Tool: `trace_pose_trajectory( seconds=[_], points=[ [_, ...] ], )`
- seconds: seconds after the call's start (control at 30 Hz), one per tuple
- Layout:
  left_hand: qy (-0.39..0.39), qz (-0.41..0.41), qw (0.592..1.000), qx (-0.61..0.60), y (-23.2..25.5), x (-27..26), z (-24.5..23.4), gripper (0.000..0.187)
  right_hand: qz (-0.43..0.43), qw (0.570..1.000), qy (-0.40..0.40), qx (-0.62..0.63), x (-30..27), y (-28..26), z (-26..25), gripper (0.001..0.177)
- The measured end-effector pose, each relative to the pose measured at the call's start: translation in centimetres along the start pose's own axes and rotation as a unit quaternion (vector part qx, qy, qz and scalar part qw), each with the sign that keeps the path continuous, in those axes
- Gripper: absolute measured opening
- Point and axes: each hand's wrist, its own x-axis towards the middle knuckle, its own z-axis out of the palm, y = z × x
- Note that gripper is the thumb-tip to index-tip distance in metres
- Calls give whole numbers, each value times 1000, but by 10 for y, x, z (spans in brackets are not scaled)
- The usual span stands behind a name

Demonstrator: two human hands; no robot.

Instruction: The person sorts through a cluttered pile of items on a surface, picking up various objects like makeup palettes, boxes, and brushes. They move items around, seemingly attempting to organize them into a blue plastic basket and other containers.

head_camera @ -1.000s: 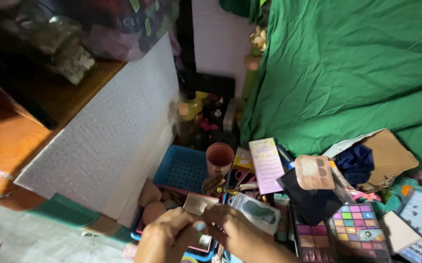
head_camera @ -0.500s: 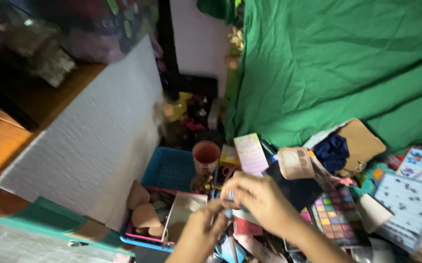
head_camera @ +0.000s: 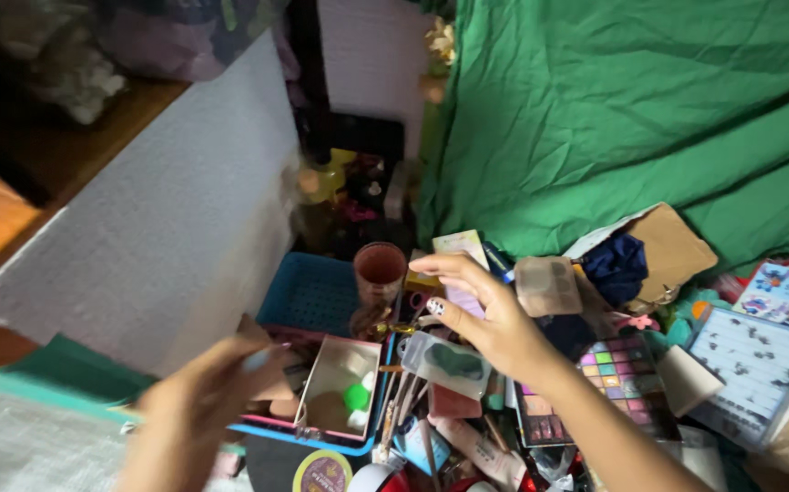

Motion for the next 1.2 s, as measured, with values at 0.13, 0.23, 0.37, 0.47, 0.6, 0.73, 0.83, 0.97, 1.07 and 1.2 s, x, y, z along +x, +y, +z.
trace_pose_trajectory(
  seconds=[0.13,0.23,0.37,0.47,0.6,0.73,0.83,0.97,1.07,1.2],
  points=[
    [55,180,944,271,-94,12,-79,28,-27,999,1,-43,-7,5,-1,43],
    [52,281,936,203,-110,21,-69,50,-26,997,-1,-73,-13,3,-3,42],
    [21,101,968,228,-38,-21,-59,77,-36,996,-24,-81,-6,-11,16,28],
    [62,333,902,267,45,-38,-17,31,106,992,-52,-48,-6,-25,28,27],
    [110,309,923,204,124,-42,13,58,-141,975,-24,-172,-17,-31,24,40],
    [54,314,931,177,154,-24,44,25,-51,989,4,-136,-36,-18,-8,24],
    [15,352,919,179,158,-8,74,11,55,993,20,-105,-56,-5,-38,20],
    [16,412,903,119,154,12,110,19,67,982,96,-148,-78,17,-66,30],
    [17,342,928,145,154,37,137,19,114,972,141,-146,-92,42,-88,28],
    [-31,257,952,164,148,58,168,15,172,961,156,-151,-111,74,-122,21]
  ],
)
